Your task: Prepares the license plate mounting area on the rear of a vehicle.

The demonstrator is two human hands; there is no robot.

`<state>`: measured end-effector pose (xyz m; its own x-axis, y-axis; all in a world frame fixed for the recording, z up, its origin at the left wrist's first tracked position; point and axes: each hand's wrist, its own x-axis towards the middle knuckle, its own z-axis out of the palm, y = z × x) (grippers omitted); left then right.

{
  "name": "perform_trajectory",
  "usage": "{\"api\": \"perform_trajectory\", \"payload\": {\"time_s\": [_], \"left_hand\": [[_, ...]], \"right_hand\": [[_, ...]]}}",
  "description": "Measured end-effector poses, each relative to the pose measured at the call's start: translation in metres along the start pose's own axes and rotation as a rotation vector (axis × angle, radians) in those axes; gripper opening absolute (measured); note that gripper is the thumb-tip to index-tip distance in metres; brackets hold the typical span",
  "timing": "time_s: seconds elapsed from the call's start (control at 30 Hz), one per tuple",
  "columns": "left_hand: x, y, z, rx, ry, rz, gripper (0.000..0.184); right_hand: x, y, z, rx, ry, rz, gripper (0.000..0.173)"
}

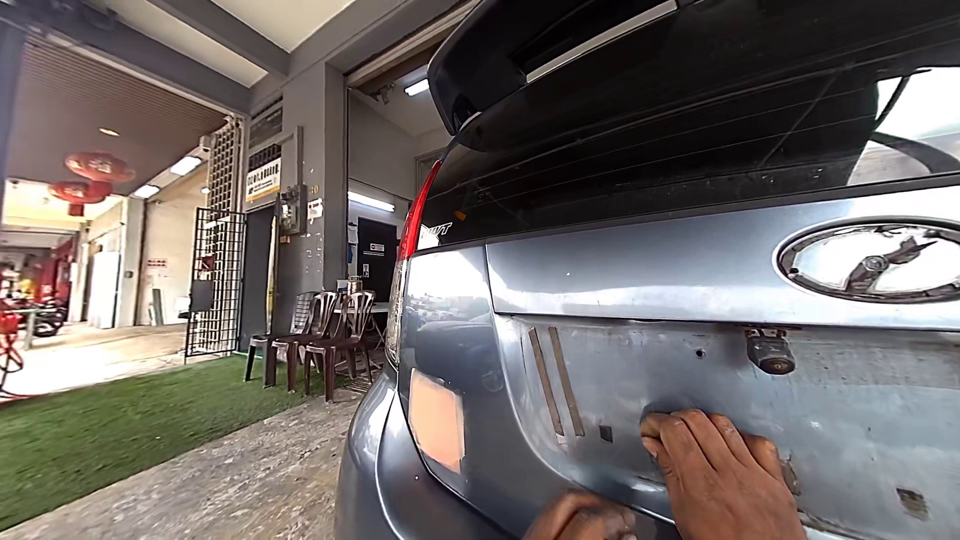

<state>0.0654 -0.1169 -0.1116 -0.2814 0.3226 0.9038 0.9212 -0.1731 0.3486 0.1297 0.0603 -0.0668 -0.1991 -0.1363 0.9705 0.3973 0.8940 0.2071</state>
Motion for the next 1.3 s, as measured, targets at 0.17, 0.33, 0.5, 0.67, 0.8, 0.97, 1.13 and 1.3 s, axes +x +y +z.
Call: {"api": "perform_trajectory", "payload": {"time_s": [0.17, 0.33, 0.5, 0.67, 0.8, 0.97, 1.13, 1.3], "left_hand": [[0.067, -0.043, -0.017, 0.296, 0.443, 0.049, 0.024], [0.126, -0.067, -0.017, 0.554, 0.483, 0.063, 0.029], [0.134, -0.067, -0.020, 0.630, 0.429, 0.097, 0.022], [0.138, -0.066, -0.027, 0.484, 0.334, 0.060, 0.015], [0.133, -0.068, -0.033, 0.349, 0.234, 0.028, 0.023], [0.121, -0.079, -0.030, 0.229, 0.299, 0.109, 0.011], [0.117, -0.081, -0.024, 0.014, 0.376, 0.025, 0.013], [0.122, -0.081, -0.031, -0.090, 0.354, -0.007, 0.015]], "right_hand": [[0.002, -0.004, 0.001, -0.034, 0.002, 0.013, 0.020], [0.003, -0.007, -0.002, -0.070, -0.026, 0.015, 0.021], [0.000, -0.009, -0.004, -0.086, -0.040, 0.010, 0.018], [-0.002, -0.010, -0.003, -0.098, -0.022, 0.023, 0.019], [-0.004, -0.010, -0.002, -0.093, -0.015, 0.026, 0.019], [-0.006, -0.008, 0.000, -0.081, -0.009, 0.017, 0.024], [-0.007, -0.007, -0.001, -0.060, -0.011, 0.014, 0.025], [0.002, -0.006, -0.004, 0.117, 0.003, 0.063, 0.026]]}}
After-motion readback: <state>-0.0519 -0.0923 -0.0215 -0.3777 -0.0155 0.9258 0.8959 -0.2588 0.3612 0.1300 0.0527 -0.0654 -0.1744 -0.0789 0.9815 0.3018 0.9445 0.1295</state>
